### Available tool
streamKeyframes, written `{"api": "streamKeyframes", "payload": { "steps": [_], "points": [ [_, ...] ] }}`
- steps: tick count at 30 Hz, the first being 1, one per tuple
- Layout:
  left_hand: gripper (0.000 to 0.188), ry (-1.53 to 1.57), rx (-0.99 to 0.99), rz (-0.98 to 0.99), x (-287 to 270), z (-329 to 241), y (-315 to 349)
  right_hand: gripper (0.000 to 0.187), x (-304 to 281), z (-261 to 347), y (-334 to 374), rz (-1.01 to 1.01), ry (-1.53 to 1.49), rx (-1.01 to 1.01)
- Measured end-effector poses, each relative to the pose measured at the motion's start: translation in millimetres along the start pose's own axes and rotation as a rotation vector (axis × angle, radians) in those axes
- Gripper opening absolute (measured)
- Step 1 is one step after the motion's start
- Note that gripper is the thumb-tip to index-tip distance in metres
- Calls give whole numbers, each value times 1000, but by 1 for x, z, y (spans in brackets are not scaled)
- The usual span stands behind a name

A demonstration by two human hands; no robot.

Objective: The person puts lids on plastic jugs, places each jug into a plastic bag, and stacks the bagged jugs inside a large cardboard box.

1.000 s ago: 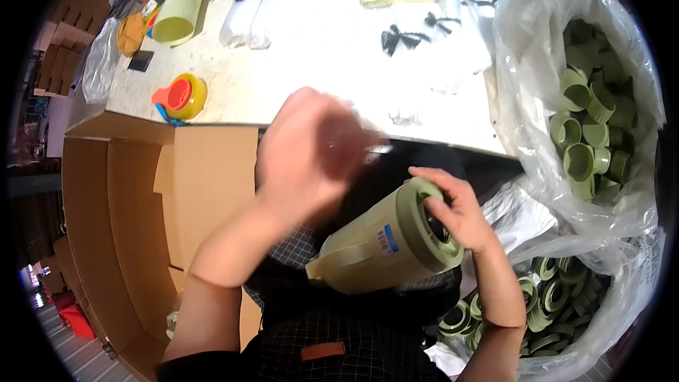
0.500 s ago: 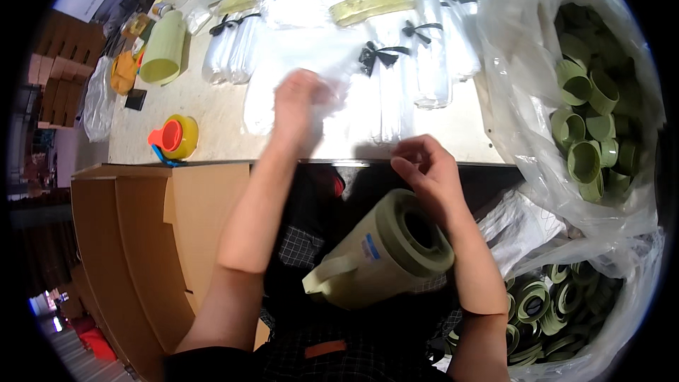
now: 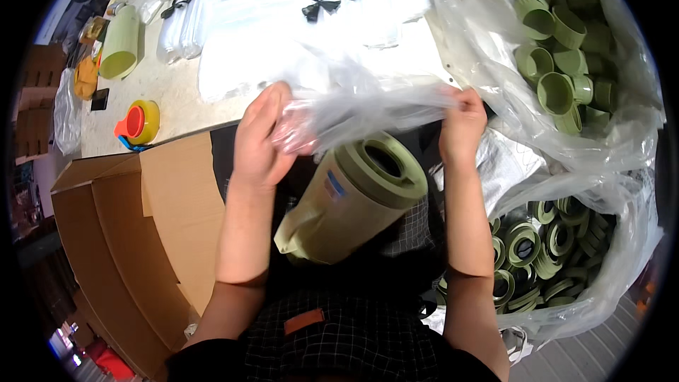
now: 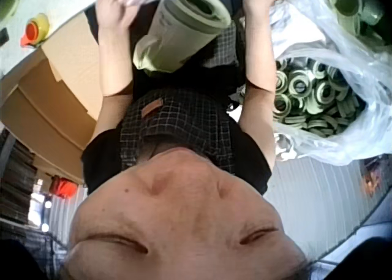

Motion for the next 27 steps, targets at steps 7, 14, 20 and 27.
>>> {"api": "streamKeyframes", "payload": {
  "steps": [7,14,20,27],
  "points": [
    [19,-891,10,-251,-60,17,-2,27,-13,41,104,-176,431,-366],
    [53,-1349,270,-140,-11,-21,163,24,61,30,254,888,784,-447],
    [58,-1197,463,-658,-49,-24,277,61,123,36,299,1264,642,-91],
    [58,-1666,739,-1191,-25,-257,460,50,197,89,321,1418,269,-338]
  ]
}}
Point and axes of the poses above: each hand's wrist, its own y-axis away from the middle knuckle, its own x-axis out of the palm, z = x × y, the point moved 9 cm from there along -y, towards the middle knuckle, and after that the axes turned 12 degrees about y, right-handed, at the moved point
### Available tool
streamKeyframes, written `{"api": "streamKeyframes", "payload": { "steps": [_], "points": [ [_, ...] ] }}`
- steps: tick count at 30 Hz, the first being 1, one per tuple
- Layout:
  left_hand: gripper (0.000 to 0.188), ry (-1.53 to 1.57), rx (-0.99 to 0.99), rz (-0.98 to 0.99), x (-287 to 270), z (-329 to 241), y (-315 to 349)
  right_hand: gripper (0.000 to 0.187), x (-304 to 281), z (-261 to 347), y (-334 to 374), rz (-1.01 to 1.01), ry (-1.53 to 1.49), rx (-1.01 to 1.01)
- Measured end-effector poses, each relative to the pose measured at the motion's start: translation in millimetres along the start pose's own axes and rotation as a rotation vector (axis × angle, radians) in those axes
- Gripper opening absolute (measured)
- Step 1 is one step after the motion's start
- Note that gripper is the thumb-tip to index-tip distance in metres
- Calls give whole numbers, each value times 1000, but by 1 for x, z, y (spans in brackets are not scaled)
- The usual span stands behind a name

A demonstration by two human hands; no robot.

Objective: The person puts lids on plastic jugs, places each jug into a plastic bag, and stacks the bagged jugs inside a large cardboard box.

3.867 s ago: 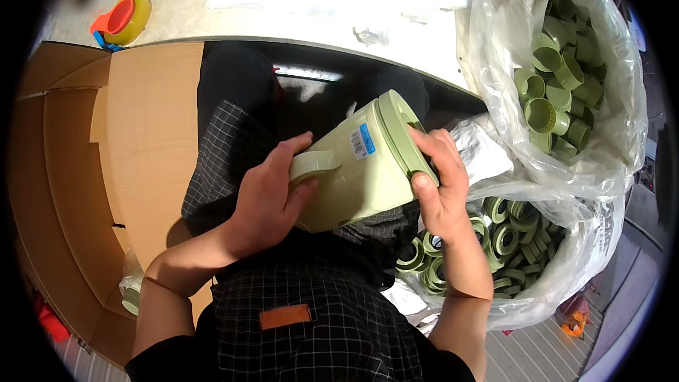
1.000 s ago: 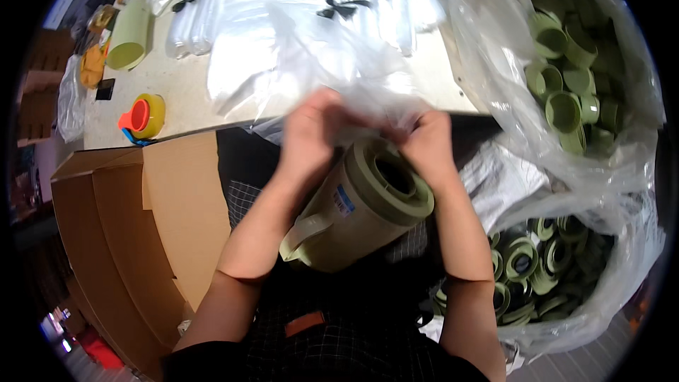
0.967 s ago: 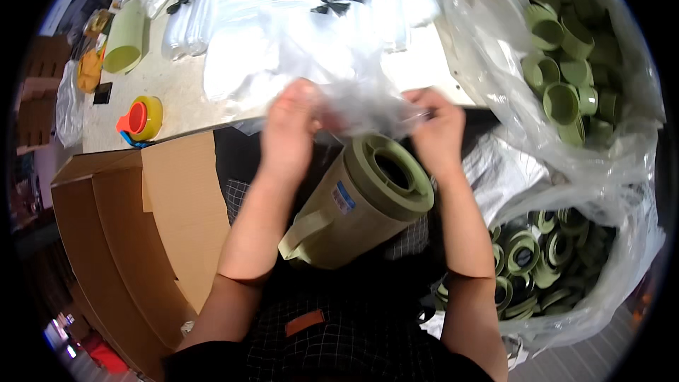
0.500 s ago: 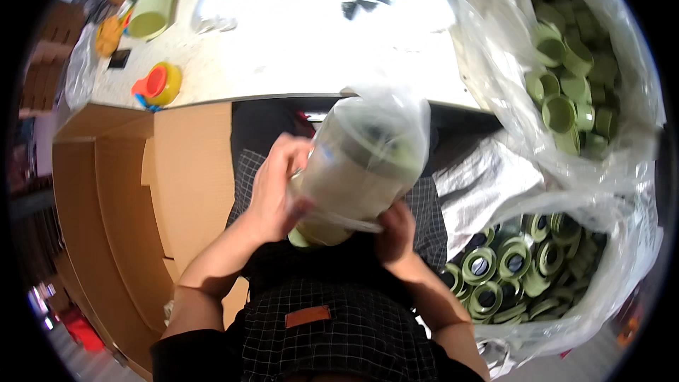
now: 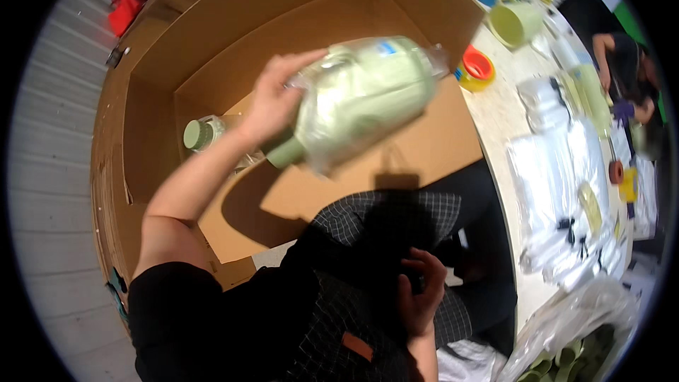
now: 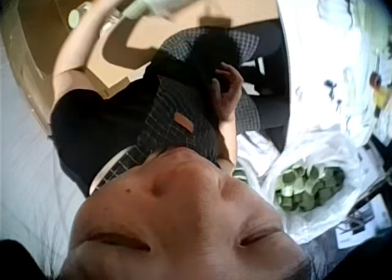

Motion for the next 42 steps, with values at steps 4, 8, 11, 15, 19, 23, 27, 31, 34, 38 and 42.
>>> {"api": "streamKeyframes", "payload": {
  "steps": [4,8,11,15,19,23,27,31,34,38,42],
  "points": [
    [57,-814,73,407,-79,96,-5,42,2,-35,14,-83,2,156],
    [31,-1207,-123,909,-108,301,33,36,-14,-51,37,-231,57,327],
    [20,-1143,27,815,-70,375,19,33,-27,-57,65,-359,87,439],
    [47,-807,71,671,-161,446,133,34,-33,-49,50,-281,108,460],
    [55,-1377,-688,1340,-173,531,190,31,-52,-40,33,-196,259,363],
    [68,-1243,-753,974,-104,393,94,32,-42,-38,1,-155,256,440],
    [49,-765,165,337,8,189,-11,31,-49,-60,-4,-141,277,322],
    [57,-191,707,495,206,-23,-39,32,-108,-80,44,-294,389,327],
    [63,15,643,513,269,-56,-61,37,-146,-79,13,-328,504,145],
    [52,342,354,196,358,-13,-194,42,-286,-71,25,-779,644,301],
    [77,392,-145,-305,470,115,-346,52,-430,-103,162,-1400,731,485]
  ]
}}
Point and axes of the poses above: each hand's wrist, its own y-axis away from the middle knuckle, its own x-axis out of the palm, z = x × y, the point moved 9 cm from there along -y, towards the middle knuckle, and after that the axes turned 12 degrees about y, right-handed, at the moved point
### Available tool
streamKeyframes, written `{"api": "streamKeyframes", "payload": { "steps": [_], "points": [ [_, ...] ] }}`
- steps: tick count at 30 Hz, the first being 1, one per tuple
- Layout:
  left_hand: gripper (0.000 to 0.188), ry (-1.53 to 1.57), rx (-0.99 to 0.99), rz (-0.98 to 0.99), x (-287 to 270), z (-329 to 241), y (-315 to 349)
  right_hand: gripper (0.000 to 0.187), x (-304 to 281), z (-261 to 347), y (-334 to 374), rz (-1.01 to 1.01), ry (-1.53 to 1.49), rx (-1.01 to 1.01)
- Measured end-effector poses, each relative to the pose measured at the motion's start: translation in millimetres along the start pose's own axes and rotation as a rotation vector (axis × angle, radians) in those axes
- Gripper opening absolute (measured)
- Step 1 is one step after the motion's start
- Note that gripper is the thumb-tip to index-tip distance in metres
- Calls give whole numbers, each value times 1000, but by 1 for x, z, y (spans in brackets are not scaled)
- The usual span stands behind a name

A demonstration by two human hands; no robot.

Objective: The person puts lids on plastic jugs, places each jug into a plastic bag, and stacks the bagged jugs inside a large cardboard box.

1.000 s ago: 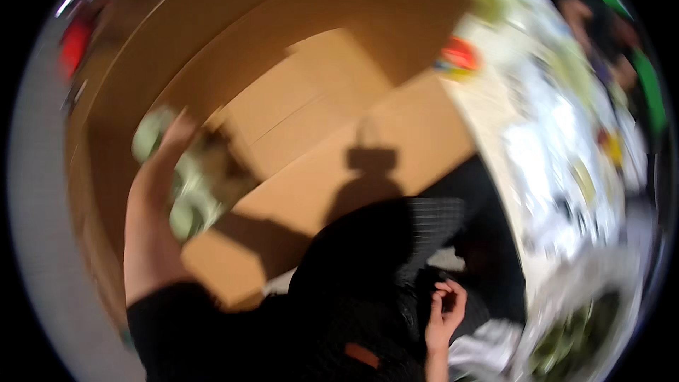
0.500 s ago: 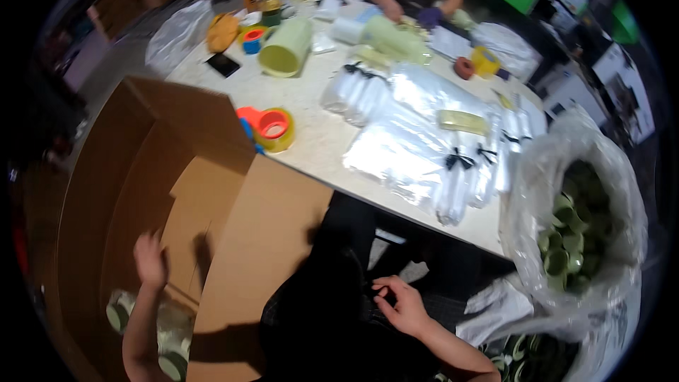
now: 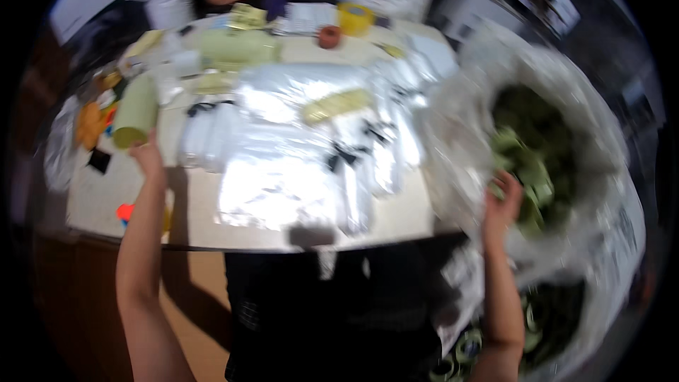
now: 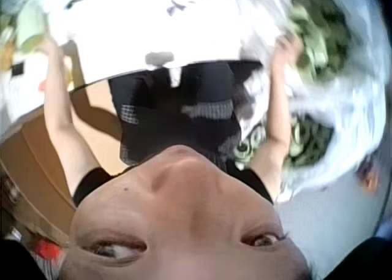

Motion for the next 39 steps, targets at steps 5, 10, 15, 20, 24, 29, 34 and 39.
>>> {"api": "streamKeyframes", "payload": {
  "steps": [5,10,15,20,24,29,34,39],
  "points": [
    [93,-26,-344,-204,9,63,-76,64,31,-102,-74,162,532,83],
    [62,-20,-294,10,-7,53,-137,55,96,-161,-66,-74,-44,223],
    [53,12,-113,48,26,-47,-57,48,27,-118,-23,-289,-218,136],
    [36,532,-31,312,-21,-210,80,64,-14,-12,34,-213,-37,28],
    [33,586,-422,559,-81,-235,202,62,89,26,115,404,-1360,687],
    [30,745,-918,857,-112,-225,357,61,94,102,177,603,-1335,530],
    [35,718,-1180,854,-160,-220,392,64,-26,172,174,352,-534,-719],
    [32,680,-160,898,-169,-333,374,71,-21,111,174,194,-904,128]
  ]
}}
Point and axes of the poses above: each hand's wrist, its own y-axis away from the middle knuckle, its own x-axis out of the palm, z = x × y, the point moved 9 cm from there along -y, towards the middle knuckle, and after that the axes turned 12 degrees about y, right-handed, at the moved point
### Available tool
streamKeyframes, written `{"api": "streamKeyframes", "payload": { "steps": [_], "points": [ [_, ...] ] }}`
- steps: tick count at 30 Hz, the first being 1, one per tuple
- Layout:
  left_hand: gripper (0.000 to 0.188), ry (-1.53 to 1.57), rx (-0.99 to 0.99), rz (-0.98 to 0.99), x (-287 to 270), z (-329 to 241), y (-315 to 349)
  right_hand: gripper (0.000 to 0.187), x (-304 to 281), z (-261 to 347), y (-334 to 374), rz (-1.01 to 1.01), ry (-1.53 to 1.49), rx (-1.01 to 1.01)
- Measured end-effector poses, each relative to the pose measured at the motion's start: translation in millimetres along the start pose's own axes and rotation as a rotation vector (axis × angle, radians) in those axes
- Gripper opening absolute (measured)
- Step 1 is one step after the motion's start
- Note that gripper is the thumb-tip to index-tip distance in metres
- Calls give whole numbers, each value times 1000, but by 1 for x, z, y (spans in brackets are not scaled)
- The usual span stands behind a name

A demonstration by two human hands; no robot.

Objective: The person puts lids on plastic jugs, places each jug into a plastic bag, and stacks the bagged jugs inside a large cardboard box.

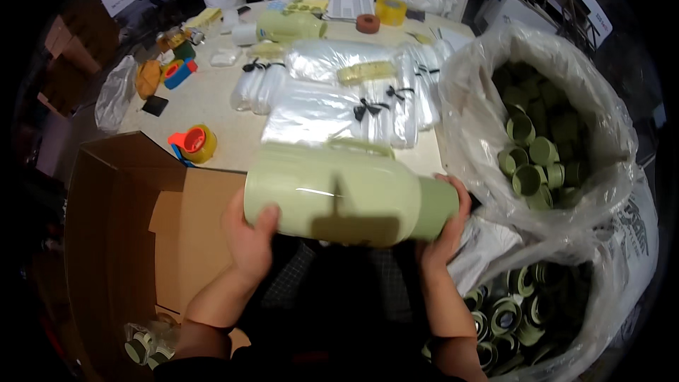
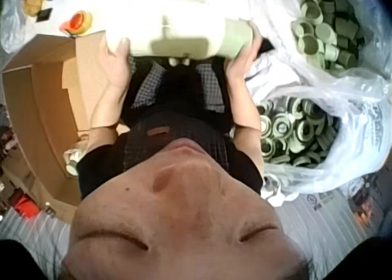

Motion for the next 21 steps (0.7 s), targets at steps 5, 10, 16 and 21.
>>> {"api": "streamKeyframes", "payload": {
  "steps": [5,10,16,21],
  "points": [
    [38,-280,-8,282,-1,10,8,73,4,-77,14,244,-191,515],
    [38,113,33,-64,3,12,-11,72,-7,-49,36,23,102,139],
    [35,29,6,20,-15,27,-26,65,-6,-78,50,267,219,175],
    [20,-187,268,75,-7,-16,-34,59,27,-145,135,143,-362,1027]
  ]
}}
Point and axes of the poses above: each hand's wrist, its own y-axis away from the middle knuckle, its own x-axis out of the palm, z = x × y, the point moved 9 cm from there along -y, towards the middle knuckle, and after that the axes turned 12 degrees about y, right-handed, at the moved point
